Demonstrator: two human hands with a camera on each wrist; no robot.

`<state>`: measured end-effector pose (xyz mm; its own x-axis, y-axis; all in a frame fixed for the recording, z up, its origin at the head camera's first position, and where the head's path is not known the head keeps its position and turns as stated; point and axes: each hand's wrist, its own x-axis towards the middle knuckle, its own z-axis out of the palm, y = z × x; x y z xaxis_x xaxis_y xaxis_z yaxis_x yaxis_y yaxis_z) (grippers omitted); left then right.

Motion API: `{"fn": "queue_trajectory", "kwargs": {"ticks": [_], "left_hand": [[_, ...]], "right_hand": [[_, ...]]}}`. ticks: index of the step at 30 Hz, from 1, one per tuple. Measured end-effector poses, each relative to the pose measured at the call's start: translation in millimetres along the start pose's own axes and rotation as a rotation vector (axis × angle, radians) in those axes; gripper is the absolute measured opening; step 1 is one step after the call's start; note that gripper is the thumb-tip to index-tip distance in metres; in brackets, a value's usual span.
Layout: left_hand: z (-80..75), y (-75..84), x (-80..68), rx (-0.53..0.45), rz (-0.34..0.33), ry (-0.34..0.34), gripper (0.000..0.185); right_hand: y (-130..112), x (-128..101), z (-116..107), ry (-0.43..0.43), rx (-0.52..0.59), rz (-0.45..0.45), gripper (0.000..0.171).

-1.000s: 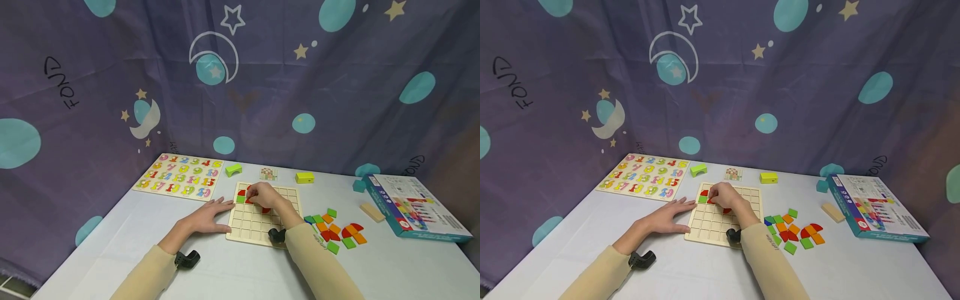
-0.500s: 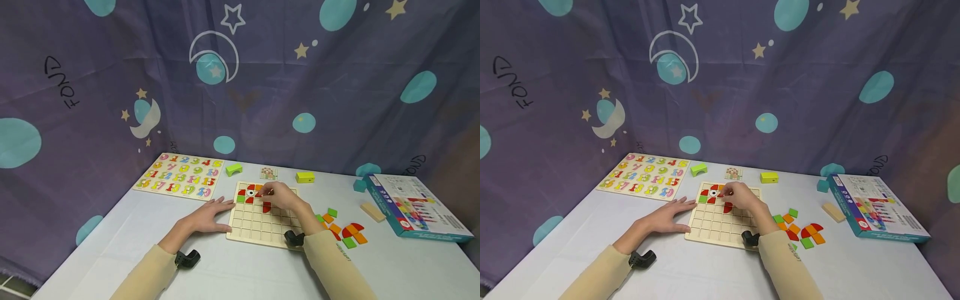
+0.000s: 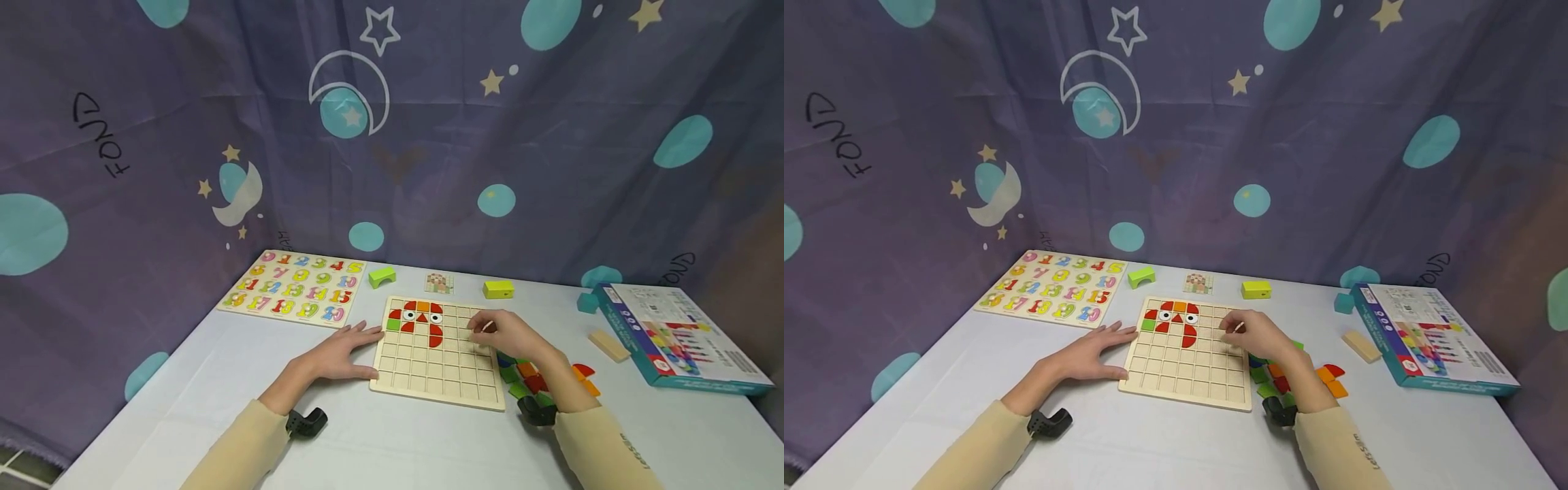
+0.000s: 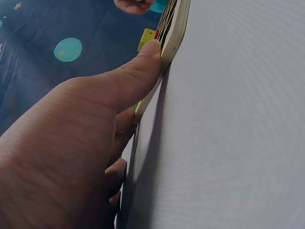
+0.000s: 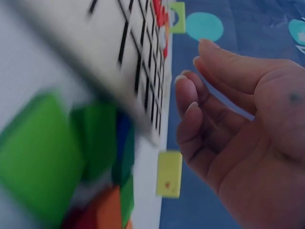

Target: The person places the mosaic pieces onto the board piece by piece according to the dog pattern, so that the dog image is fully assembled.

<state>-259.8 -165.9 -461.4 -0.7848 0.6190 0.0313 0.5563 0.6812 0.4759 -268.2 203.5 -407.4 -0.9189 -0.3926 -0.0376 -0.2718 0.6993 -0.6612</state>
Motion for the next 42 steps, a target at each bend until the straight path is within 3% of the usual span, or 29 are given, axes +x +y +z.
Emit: {"fn": "queue_trajectory", "kwargs": {"ticks": [19,25,33,42], "left_hand": [[0.9,-0.3,0.2,-0.005,-0.008,-0.008,0.082],[0.9,0.1,0.4,-0.002,-0.004,-0.01,0.081],[1.5,-0.6,1.2,-0.002,-0.006,-0.014,0.082],[-0.5,-0.8,0.7,-0.001,-0.009,-0.011,0.082]], "right_hand": [[47,-68,-21,0.004,0.007,0.096,0.023],[58,-79,-26,-0.013,-0.023,0.025,0.017],[68,-91,-38,-0.002,0.004,0.072,0.022],[64,-91,-30,-0.06,-0.003,0.006,0.016]]}}
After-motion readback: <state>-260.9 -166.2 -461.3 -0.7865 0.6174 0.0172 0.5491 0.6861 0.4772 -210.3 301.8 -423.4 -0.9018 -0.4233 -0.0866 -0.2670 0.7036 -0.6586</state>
